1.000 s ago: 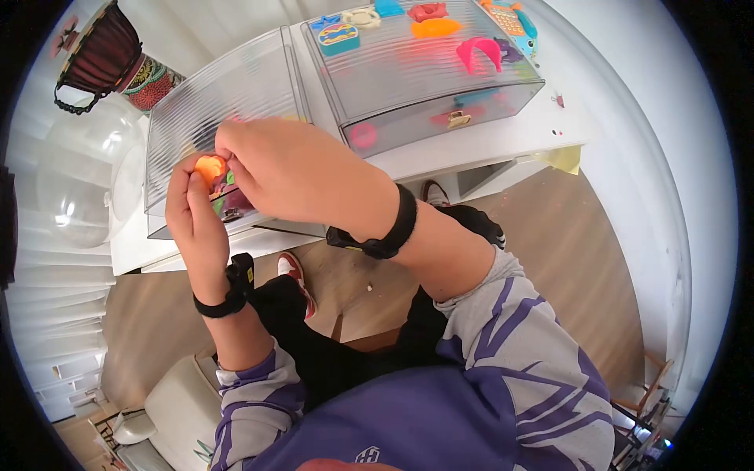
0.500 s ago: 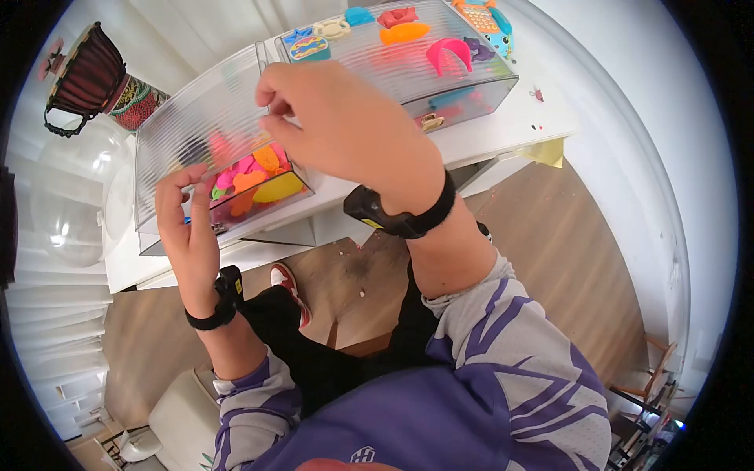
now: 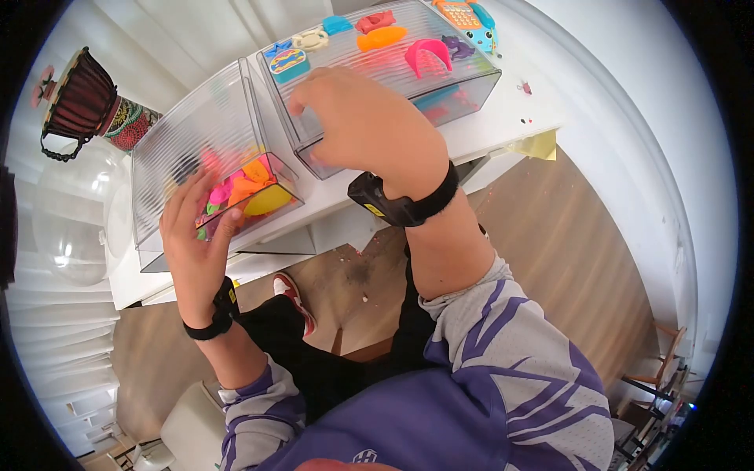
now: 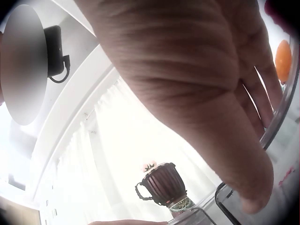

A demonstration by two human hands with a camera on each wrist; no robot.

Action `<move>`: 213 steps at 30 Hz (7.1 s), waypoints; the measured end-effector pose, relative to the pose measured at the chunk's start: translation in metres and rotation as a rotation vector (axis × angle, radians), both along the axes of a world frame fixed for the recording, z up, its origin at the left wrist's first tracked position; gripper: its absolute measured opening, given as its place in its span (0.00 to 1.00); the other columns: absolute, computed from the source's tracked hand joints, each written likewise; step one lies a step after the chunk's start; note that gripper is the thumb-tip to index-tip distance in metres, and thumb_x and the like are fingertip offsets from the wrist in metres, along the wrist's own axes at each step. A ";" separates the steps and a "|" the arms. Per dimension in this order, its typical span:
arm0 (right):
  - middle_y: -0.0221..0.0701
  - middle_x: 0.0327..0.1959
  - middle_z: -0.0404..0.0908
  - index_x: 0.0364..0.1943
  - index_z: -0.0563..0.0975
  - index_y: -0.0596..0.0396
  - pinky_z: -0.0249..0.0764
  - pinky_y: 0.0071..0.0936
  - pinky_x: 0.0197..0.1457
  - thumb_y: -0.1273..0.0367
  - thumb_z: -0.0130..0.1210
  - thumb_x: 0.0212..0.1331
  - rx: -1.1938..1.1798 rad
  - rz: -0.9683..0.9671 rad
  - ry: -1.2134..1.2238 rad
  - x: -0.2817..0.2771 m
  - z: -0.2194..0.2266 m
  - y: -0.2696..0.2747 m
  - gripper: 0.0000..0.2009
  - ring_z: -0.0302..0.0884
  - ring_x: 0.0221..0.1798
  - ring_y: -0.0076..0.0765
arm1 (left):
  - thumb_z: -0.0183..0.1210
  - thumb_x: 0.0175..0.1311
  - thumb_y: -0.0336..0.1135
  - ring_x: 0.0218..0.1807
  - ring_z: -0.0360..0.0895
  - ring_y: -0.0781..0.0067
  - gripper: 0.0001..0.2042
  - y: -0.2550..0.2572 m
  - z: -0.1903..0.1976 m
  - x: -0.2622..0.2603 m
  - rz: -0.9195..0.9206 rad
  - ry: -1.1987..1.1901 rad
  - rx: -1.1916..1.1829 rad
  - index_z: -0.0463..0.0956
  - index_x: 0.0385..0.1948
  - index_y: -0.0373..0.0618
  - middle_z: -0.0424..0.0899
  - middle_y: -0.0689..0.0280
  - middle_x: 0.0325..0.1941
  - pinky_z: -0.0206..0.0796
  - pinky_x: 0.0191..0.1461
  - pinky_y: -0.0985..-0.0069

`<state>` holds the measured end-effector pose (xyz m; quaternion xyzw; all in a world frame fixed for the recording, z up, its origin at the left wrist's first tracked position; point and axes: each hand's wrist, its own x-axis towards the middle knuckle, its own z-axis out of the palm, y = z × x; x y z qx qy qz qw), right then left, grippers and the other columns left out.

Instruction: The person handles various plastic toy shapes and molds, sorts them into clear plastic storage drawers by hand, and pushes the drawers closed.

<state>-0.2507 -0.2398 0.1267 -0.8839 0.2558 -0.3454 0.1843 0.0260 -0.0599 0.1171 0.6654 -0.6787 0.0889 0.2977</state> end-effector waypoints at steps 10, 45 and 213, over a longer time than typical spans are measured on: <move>0.38 0.66 0.87 0.57 0.85 0.53 0.77 0.45 0.78 0.71 0.77 0.54 0.054 -0.037 0.043 -0.003 0.000 0.004 0.24 0.82 0.73 0.54 | 0.82 0.66 0.38 0.62 0.86 0.50 0.20 -0.010 -0.014 0.004 0.043 0.079 -0.102 0.92 0.58 0.44 0.93 0.58 0.60 0.71 0.72 0.56; 0.40 0.34 0.92 0.42 0.92 0.58 0.83 0.40 0.46 0.54 0.75 0.68 0.174 -0.405 0.229 -0.102 0.025 0.012 0.18 0.91 0.40 0.47 | 0.68 0.62 0.24 0.46 0.79 0.53 0.07 -0.030 -0.026 -0.002 0.096 0.267 -0.203 0.83 0.40 0.40 0.83 0.59 0.41 0.70 0.55 0.58; 0.36 0.61 0.86 0.61 0.84 0.52 0.83 0.41 0.67 0.61 0.76 0.65 0.126 -0.389 0.197 -0.059 0.032 0.023 0.23 0.85 0.67 0.48 | 0.73 0.70 0.23 0.55 0.83 0.53 0.09 -0.021 -0.015 -0.007 0.064 0.288 -0.095 0.87 0.48 0.42 0.88 0.59 0.49 0.73 0.61 0.59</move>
